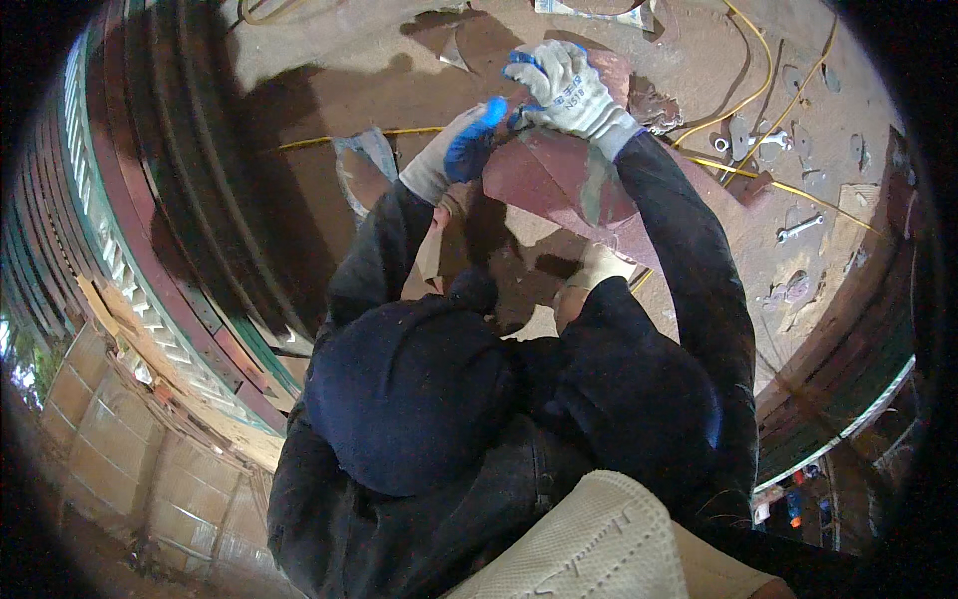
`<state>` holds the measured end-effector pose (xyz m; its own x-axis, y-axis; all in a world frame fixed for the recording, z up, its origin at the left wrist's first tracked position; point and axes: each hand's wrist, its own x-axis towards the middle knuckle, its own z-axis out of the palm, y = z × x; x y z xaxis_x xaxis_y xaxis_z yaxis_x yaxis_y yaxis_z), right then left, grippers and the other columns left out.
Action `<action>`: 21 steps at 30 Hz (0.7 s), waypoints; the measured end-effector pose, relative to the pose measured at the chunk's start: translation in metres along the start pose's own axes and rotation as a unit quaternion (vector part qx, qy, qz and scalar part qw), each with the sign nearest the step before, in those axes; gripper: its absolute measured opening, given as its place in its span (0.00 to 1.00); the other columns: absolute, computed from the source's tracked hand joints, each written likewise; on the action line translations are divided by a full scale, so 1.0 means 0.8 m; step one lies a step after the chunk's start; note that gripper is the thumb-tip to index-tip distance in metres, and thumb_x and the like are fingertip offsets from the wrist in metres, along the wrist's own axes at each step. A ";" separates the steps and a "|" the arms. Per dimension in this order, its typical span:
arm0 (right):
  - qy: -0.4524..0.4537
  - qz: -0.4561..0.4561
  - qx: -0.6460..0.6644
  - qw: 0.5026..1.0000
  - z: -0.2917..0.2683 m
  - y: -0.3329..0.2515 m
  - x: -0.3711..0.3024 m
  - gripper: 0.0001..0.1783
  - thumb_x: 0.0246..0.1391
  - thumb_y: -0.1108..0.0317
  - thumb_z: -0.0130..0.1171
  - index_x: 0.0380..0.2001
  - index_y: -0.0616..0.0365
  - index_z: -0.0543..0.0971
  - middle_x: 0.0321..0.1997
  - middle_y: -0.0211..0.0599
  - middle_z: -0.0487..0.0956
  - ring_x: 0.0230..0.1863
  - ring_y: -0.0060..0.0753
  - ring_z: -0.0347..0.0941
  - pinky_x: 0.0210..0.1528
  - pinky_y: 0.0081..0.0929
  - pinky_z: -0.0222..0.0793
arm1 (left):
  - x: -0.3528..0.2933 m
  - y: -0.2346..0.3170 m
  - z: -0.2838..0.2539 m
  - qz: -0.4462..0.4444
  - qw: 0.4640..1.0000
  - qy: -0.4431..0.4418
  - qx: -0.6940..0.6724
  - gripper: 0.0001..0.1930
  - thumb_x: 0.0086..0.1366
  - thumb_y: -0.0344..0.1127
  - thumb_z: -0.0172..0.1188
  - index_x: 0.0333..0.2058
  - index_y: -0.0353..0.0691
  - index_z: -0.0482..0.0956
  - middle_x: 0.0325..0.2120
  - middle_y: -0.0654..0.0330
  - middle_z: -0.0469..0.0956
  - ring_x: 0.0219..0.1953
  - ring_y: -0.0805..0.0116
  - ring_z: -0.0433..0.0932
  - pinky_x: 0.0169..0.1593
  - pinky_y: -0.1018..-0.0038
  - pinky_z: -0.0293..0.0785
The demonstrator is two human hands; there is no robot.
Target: The person sands a rectangular wooden piece with sandpaper, flips it to work on different sides, and then adjusts the head-mounted camera. The person also handles a roll of sandpaper and a wooden slatted structure.
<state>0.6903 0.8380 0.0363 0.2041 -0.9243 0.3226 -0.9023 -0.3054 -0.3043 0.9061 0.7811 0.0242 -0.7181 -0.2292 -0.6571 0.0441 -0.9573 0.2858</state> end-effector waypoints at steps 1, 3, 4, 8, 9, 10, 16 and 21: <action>-0.004 0.015 -0.001 1.000 -0.001 0.004 -0.004 0.36 0.35 0.48 0.65 0.50 0.41 0.67 0.52 0.34 0.67 0.55 0.42 0.63 0.54 0.47 0.59 | 0.011 0.001 -0.002 0.061 0.979 -0.017 0.195 0.14 0.67 0.36 0.47 0.47 0.37 0.72 0.41 0.65 0.74 0.43 0.78 0.70 0.48 0.76 0.67; -0.016 0.051 0.002 0.999 -0.024 -0.009 -0.008 0.35 0.37 0.46 0.64 0.50 0.42 0.67 0.52 0.35 0.67 0.55 0.43 0.63 0.55 0.46 0.58 | 0.031 0.002 -0.003 0.170 0.817 -0.046 0.549 0.14 0.67 0.37 0.49 0.47 0.37 0.73 0.39 0.65 0.75 0.42 0.78 0.71 0.47 0.76 0.68; -0.035 0.082 0.006 0.996 -0.042 -0.017 -0.012 0.34 0.38 0.43 0.63 0.49 0.43 0.69 0.52 0.36 0.67 0.56 0.42 0.62 0.56 0.43 0.57 | 0.034 -0.004 -0.001 0.120 0.867 0.012 0.484 0.14 0.66 0.37 0.51 0.46 0.37 0.74 0.39 0.64 0.75 0.41 0.77 0.72 0.47 0.77 0.69; -0.021 0.349 0.106 0.931 -0.120 -0.057 -0.049 0.29 0.44 0.46 0.60 0.45 0.52 0.71 0.45 0.42 0.71 0.49 0.43 0.68 0.49 0.39 0.65 | 0.020 -0.004 0.001 0.139 0.887 0.146 0.416 0.14 0.62 0.35 0.56 0.44 0.34 0.75 0.37 0.61 0.77 0.39 0.75 0.74 0.45 0.77 0.70; 0.024 0.454 0.153 0.878 -0.130 -0.065 -0.064 0.27 0.47 0.47 0.59 0.44 0.55 0.72 0.42 0.44 0.72 0.46 0.44 0.70 0.45 0.38 0.68 | 0.019 -0.004 -0.006 0.199 0.857 0.148 0.451 0.14 0.61 0.33 0.57 0.44 0.33 0.75 0.37 0.61 0.77 0.39 0.75 0.74 0.45 0.78 0.70; -0.001 0.474 0.152 0.867 -0.127 -0.068 -0.082 0.26 0.48 0.47 0.59 0.43 0.56 0.72 0.41 0.44 0.72 0.44 0.45 0.71 0.42 0.39 0.68 | 0.019 -0.006 -0.013 0.257 0.822 0.152 0.485 0.14 0.60 0.32 0.58 0.44 0.32 0.74 0.37 0.60 0.77 0.39 0.75 0.74 0.45 0.78 0.71; -0.073 0.440 -0.025 0.895 -0.075 -0.102 -0.118 0.24 0.48 0.49 0.59 0.40 0.58 0.71 0.36 0.49 0.71 0.36 0.52 0.71 0.35 0.43 0.68 | 0.022 -0.036 -0.016 0.243 0.903 0.126 0.330 0.15 0.60 0.32 0.57 0.45 0.31 0.73 0.40 0.60 0.76 0.41 0.73 0.74 0.48 0.77 0.69; -0.127 0.450 0.060 0.882 -0.064 -0.103 -0.097 0.21 0.50 0.53 0.56 0.41 0.56 0.71 0.37 0.48 0.73 0.35 0.53 0.73 0.35 0.44 0.69 | 0.010 -0.007 -0.029 0.207 0.876 0.092 0.426 0.18 0.61 0.32 0.56 0.49 0.31 0.70 0.41 0.60 0.75 0.44 0.74 0.72 0.50 0.77 0.67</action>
<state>0.7296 0.9465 0.0824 -0.4828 -0.8210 -0.3047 -0.6984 0.5709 -0.4316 0.9158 0.7802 0.0012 -0.6356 -0.6251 -0.4531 -0.3168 -0.3241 0.8914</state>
